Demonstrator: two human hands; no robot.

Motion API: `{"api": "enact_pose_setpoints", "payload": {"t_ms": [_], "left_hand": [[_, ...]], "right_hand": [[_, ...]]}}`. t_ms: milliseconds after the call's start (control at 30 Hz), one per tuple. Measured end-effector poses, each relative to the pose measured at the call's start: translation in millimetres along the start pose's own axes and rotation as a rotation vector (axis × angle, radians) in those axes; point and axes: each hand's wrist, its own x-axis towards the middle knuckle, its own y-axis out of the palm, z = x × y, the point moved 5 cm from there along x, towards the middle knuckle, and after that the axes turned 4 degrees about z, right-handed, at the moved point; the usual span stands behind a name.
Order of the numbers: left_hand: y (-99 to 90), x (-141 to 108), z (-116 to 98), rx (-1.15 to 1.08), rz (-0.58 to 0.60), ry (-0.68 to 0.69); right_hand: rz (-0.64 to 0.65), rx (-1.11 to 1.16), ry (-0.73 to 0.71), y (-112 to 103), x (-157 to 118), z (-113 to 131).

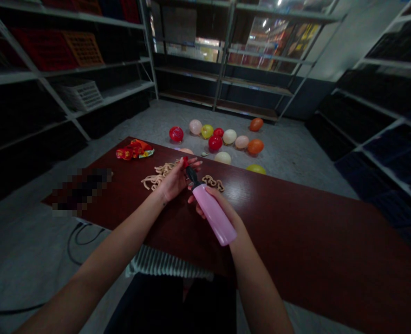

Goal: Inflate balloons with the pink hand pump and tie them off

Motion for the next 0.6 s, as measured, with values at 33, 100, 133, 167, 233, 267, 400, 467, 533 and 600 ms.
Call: {"api": "enact_pose_setpoints", "payload": {"t_ms": [33, 100, 133, 167, 233, 267, 400, 467, 533, 600], "left_hand": [[-0.6, -0.1, 0.1, -0.025, -0.02, 0.0], [-0.2, -0.9, 1.5, -0.091, -0.034, -0.024], [0.7, -1.6, 2.0, -0.127, -0.03, -0.042], [2.0, -2.4, 1.9, -0.16, -0.02, -0.062], [5.3, -4.5, -0.7, -0.205, 0.007, -0.101], [6.8, -5.8, -2.9, -0.217, 0.018, -0.121], [5.9, -9.0, -14.7, -0.24, -0.02, -0.144], [1.2, -8.8, -19.4, -0.228, -0.082, -0.12], [-4.6, -8.2, -23.2, -0.209, -0.168, -0.081], [-8.7, -8.4, -28.1, -0.198, -0.259, -0.025]], "right_hand": [[-0.001, -0.01, 0.019, -0.7, -0.1, -2.3], [-0.017, -0.03, 0.06, -0.5, -1.6, -6.4], [-0.026, -0.042, 0.079, 0.9, -2.7, -8.0], [-0.038, -0.058, 0.093, 2.7, -3.9, -9.0], [-0.061, -0.103, 0.095, 6.8, -5.4, -9.4], [-0.073, -0.127, 0.084, 8.4, -5.4, -8.9], [-0.073, -0.192, 0.027, 9.0, -0.1, -7.8], [-0.009, -0.248, 0.028, 9.7, 3.4, -8.8], [0.049, -0.338, 0.057, 11.6, 5.3, -10.4], [0.051, -0.461, 0.087, 13.1, 6.2, -10.5]]}}
